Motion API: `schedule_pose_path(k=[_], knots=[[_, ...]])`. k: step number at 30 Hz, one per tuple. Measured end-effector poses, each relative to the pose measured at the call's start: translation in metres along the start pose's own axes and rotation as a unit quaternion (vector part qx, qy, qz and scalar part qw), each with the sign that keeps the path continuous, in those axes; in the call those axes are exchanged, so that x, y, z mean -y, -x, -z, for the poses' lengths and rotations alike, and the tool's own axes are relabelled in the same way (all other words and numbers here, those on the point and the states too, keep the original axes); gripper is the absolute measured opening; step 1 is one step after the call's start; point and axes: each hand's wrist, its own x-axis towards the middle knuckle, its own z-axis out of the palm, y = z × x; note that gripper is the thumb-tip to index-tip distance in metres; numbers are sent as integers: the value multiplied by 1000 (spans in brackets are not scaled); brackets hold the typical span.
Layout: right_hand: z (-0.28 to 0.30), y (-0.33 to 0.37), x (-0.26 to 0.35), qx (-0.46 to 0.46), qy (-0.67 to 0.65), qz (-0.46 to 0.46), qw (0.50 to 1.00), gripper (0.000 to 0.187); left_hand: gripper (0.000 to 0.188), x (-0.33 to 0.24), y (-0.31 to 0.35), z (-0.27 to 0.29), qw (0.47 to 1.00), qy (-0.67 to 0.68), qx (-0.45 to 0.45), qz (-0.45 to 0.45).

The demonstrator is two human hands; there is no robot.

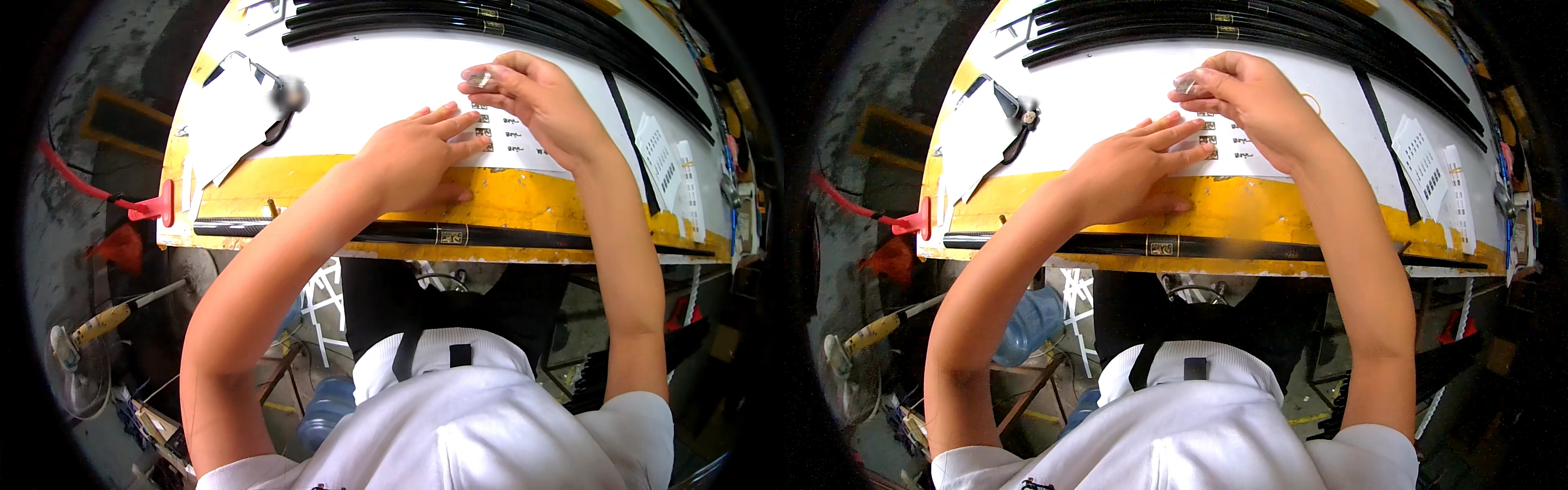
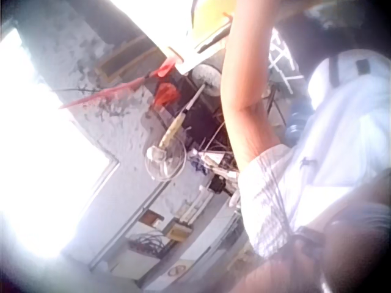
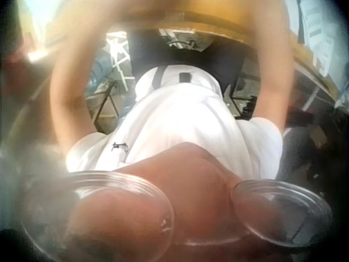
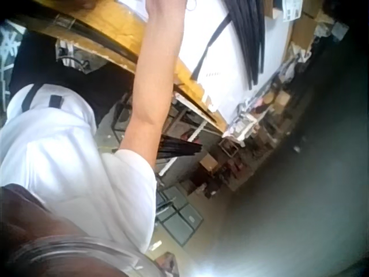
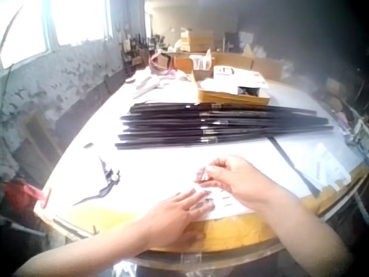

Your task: The person repeatedly picks up small printed labels from a sheet and applies them to the surface of long black rods. They peel each label, align it on a rod, smooth it down, and then place the labeled rod aside before repeating the process with additional rods and labels.

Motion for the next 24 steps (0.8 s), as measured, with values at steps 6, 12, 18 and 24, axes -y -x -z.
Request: schedule_pose_path(k=[6,12,18,24], knots=[[2,58,42,45,-54,26,997,20,39,-1,-2,30,990,114,24,76],[-4,127,49,8,-55,12,998,17,53,-74,32,79,776,569,-199,186],[-26,168,36,35,-106,7,994,17,18,-137,68,48,730,623,-150,239],[-39,196,25,-13,-146,-71,987,16,18,-160,89,32,673,667,-174,267]])
